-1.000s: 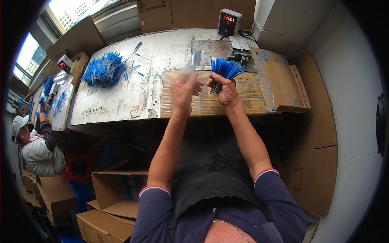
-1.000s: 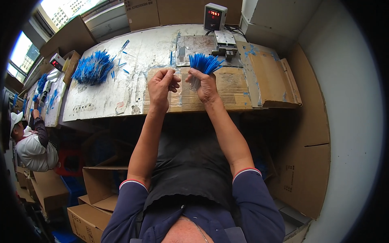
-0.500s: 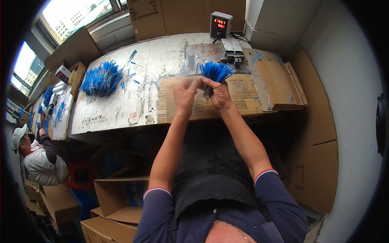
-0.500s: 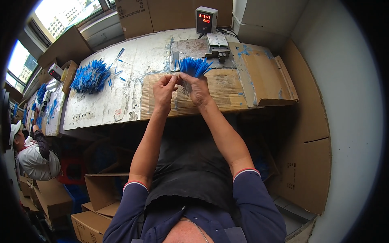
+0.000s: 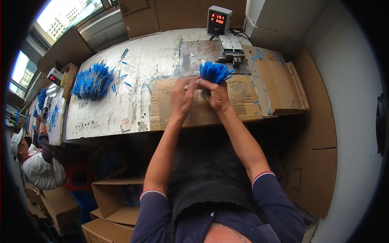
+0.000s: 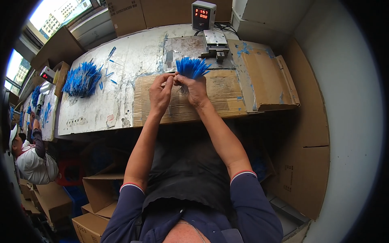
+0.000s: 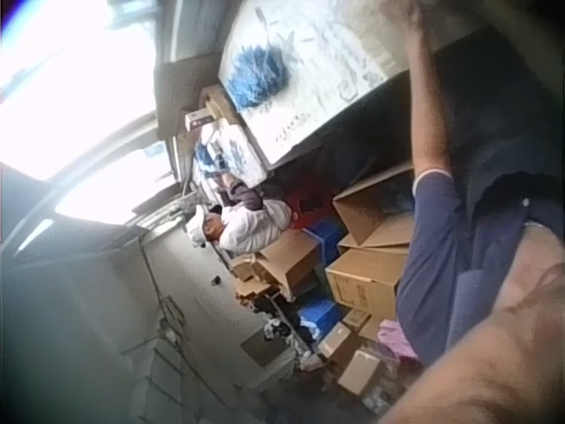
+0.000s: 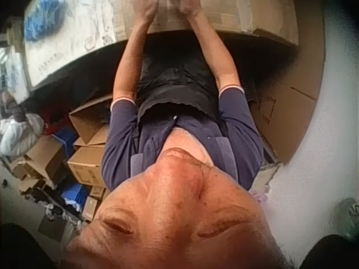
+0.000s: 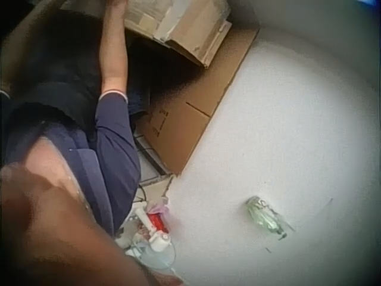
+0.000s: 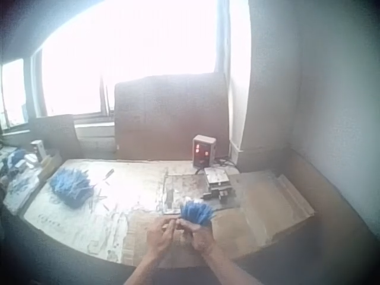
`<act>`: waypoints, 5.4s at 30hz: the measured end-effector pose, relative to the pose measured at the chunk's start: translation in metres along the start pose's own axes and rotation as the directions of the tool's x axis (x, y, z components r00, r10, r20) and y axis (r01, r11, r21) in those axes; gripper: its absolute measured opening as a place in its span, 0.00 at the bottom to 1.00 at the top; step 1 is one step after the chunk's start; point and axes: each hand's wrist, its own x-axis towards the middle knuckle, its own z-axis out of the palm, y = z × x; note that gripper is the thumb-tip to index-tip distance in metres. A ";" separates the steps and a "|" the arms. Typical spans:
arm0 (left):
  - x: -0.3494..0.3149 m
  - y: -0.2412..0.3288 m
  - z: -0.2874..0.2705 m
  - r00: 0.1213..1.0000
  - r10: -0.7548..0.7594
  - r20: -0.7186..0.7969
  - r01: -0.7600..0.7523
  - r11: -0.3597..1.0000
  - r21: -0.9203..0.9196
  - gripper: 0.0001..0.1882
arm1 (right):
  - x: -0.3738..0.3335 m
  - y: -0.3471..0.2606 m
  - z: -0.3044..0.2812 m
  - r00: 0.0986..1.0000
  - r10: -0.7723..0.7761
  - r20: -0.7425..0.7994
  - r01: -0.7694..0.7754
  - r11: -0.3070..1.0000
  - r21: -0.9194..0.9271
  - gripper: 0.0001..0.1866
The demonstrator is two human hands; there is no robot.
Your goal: Bundling blue plastic parts and attaching metal fasteners using a benchtop press in a medical/hygiene product factory.
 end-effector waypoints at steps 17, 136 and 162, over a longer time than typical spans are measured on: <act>0.045 -0.010 -0.001 0.943 -0.177 0.282 0.304 0.802 -0.514 0.39 | 0.025 0.020 -0.013 0.979 -0.020 0.201 0.090 0.933 -0.348 0.13; -0.055 -0.032 -0.087 0.961 -0.129 -0.245 0.213 0.911 0.354 0.07 | 0.019 -0.037 -0.093 0.927 -0.121 -0.355 -0.010 0.938 -0.347 0.05; 0.105 -0.066 0.102 0.984 -0.128 -0.121 0.120 0.990 -0.069 0.09 | 0.085 -0.050 -0.101 0.822 -0.194 -0.535 -0.097 0.878 -0.468 0.04</act>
